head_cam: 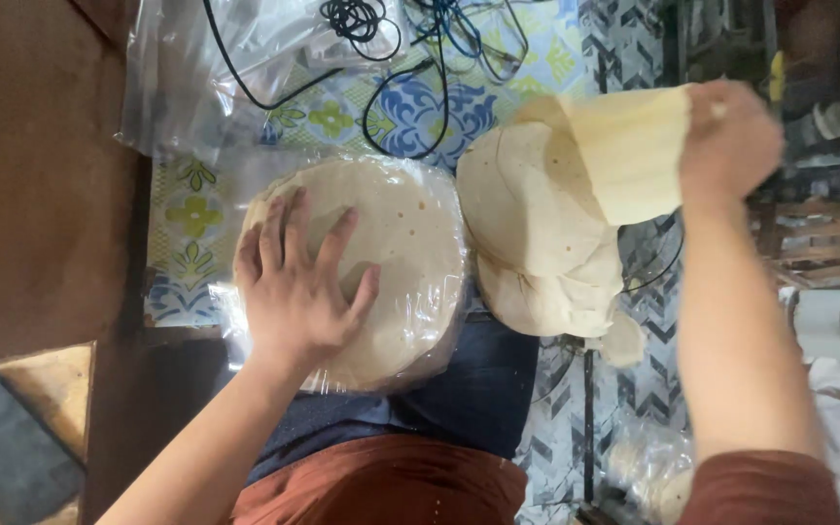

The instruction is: The person places tortillas one by one onto a stack and covers them with a plastic sheet, pressing down on the stack by hand. They repeat the process of adding tortillas from one pile to the other and smoothing the plastic wrap over them.

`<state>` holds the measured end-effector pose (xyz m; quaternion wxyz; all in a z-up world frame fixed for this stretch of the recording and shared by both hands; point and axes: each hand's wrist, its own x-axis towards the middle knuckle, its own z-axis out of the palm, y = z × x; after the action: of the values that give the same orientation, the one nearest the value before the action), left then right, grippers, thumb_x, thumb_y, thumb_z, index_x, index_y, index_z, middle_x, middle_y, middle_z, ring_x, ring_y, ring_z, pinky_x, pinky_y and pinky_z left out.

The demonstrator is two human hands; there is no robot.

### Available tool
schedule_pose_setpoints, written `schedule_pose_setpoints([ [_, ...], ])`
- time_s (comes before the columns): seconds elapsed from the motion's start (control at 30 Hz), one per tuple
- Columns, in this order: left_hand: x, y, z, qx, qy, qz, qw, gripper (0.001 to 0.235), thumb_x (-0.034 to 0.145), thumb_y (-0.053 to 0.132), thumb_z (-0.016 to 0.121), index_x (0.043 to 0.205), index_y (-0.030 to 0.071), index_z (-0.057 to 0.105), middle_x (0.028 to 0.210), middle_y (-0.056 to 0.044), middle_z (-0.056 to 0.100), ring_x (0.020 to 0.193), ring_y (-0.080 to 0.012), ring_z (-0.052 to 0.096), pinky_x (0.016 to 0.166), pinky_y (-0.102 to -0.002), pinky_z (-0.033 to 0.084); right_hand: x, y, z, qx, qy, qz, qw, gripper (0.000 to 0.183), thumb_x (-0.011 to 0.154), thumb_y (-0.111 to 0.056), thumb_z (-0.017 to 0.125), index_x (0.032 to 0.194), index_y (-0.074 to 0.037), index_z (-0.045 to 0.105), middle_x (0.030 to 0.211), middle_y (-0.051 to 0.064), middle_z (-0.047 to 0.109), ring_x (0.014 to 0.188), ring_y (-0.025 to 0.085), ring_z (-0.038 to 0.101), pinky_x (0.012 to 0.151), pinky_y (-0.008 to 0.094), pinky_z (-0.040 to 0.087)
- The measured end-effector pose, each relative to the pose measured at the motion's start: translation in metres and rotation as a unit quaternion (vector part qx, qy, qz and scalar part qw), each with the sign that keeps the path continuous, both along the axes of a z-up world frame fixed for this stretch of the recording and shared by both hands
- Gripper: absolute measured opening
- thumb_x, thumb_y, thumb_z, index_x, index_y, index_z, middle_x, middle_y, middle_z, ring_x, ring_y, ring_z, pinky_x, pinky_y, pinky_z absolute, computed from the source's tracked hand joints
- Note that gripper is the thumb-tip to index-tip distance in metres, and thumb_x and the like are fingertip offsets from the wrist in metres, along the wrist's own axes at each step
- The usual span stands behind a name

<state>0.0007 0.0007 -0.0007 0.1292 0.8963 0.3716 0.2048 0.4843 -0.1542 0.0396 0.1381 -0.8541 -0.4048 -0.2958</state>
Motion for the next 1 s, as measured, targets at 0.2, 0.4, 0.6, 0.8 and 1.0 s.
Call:
schedule_pose_setpoints([
  [0.2,0.0,0.0,-0.004,-0.001,0.006,-0.001,1.0,0.063,0.092,0.055,0.058,0.146,0.024,0.058,0.161,-0.02,0.037,0.151,-0.0392,0.031,0.119,-0.059,0.021,-0.033,-0.034,0.102,-0.072,-0.103,0.095,0.988,0.014,0.102,-0.016,0.072,0.111,-0.006,0.073,0.1,0.01,0.074,0.088,0.023,0.073,0.076,0.036,0.058],
  [0.4,0.012,-0.024,0.033,-0.042,-0.081,-0.019,0.996,0.098,0.072,0.063,0.08,0.151,0.014,0.049,0.157,-0.026,0.028,0.141,-0.0553,0.025,0.11,-0.066,0.021,-0.178,-0.06,0.163,0.006,0.299,0.1,0.949,0.026,0.112,-0.024,0.068,0.126,-0.003,0.062,0.104,0.015,0.068,0.088,0.022,0.07,0.076,0.035,0.059],
  [0.6,-0.024,-0.04,0.098,-0.523,-0.224,-0.239,0.787,0.047,0.086,0.034,0.08,0.124,0.008,0.073,0.118,-0.013,0.076,0.109,-0.0225,0.075,0.096,-0.036,0.059,-0.269,-0.138,0.158,-0.055,0.434,0.129,0.89,0.011,0.097,-0.008,0.069,0.104,0.0,0.07,0.084,0.012,0.071,0.071,0.018,0.067,0.067,0.033,0.056],
  [0.8,-0.065,-0.013,0.102,-0.418,-0.184,-0.186,0.87,0.014,0.088,0.02,0.08,0.099,0.01,0.083,0.089,-0.007,0.076,0.079,-0.0163,0.071,0.072,-0.029,0.056,-0.228,-0.13,0.074,0.02,0.527,0.275,0.804,0.011,0.097,-0.005,0.079,0.1,0.003,0.073,0.086,0.009,0.07,0.07,0.011,0.063,0.063,0.021,0.049],
  [1.0,-0.067,0.015,0.133,-0.079,-0.212,-0.188,0.956,0.04,0.079,-0.005,0.074,0.114,0.014,0.078,0.113,-0.002,0.074,0.114,-0.0283,0.064,0.1,-0.04,0.052,-0.253,-0.045,0.074,0.141,0.436,0.359,0.813,0.017,0.099,-0.01,0.073,0.114,-0.004,0.072,0.108,0.009,0.074,0.084,0.011,0.068,0.072,0.019,0.053],
])
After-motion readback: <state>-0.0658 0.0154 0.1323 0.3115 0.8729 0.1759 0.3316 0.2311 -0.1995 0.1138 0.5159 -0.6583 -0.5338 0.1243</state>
